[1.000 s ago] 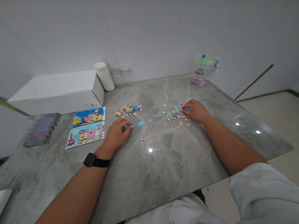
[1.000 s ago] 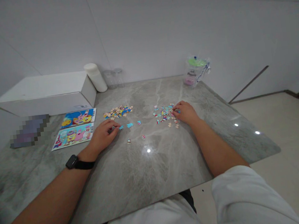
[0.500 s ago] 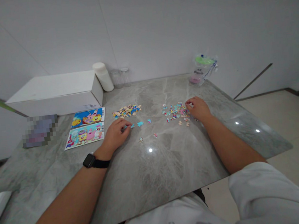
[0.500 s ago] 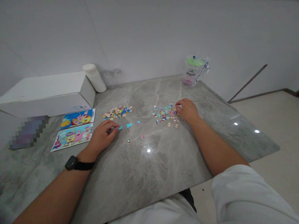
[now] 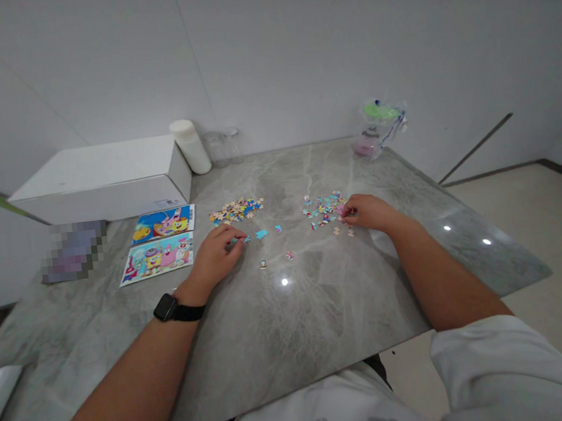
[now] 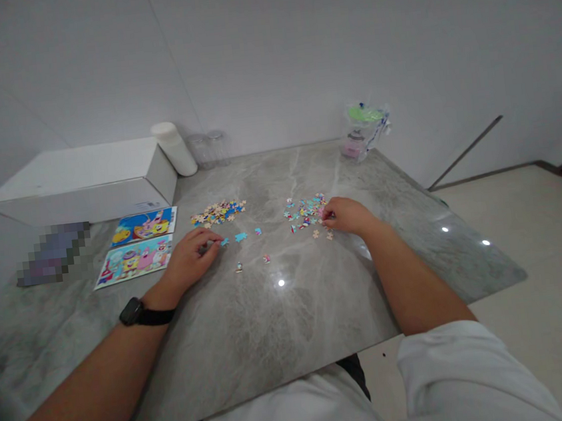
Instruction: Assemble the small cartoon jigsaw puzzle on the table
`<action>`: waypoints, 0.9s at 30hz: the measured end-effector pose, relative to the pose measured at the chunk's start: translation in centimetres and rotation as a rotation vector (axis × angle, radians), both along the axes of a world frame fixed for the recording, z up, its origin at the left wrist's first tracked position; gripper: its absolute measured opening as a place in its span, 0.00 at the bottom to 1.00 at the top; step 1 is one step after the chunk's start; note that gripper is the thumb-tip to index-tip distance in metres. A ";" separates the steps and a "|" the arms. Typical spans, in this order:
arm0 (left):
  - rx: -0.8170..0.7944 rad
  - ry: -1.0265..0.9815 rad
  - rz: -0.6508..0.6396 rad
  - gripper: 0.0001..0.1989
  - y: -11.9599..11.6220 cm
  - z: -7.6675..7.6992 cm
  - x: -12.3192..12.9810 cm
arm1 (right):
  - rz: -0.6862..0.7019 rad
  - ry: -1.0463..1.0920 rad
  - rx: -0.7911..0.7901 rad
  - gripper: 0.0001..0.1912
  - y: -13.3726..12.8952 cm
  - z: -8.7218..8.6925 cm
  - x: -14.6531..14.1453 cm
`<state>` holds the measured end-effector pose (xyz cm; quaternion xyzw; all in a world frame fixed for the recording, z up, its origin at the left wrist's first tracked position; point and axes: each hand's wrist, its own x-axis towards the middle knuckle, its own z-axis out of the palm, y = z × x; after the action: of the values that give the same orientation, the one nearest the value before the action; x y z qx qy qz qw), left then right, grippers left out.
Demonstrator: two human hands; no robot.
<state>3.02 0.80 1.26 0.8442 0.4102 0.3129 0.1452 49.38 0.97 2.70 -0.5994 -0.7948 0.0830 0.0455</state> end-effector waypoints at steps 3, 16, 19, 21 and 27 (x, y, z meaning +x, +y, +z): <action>0.039 -0.015 -0.017 0.11 -0.7 1.2 1.0 | -0.001 -0.009 0.015 0.08 0.1 -0.2 -0.1; 0.029 0.284 -0.216 0.11 -2.3 4.5 17.0 | -0.049 -0.068 0.074 0.11 -0.5 0.4 -1.3; -0.022 0.346 -0.202 0.13 -1.9 3.3 20.7 | -0.067 -0.042 0.064 0.12 -0.5 0.5 -1.5; -0.039 0.387 -0.208 0.13 -1.7 2.6 22.4 | -0.052 -0.031 0.025 0.12 -0.5 0.7 -1.4; -0.059 0.482 -0.166 0.11 -1.5 1.9 23.9 | -0.062 0.030 0.044 0.10 -1.3 2.3 -0.2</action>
<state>26.96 -0.74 3.18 0.9205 0.3714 0.0775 0.0931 49.14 -0.32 5.04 -0.6213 -0.7767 0.0731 0.0732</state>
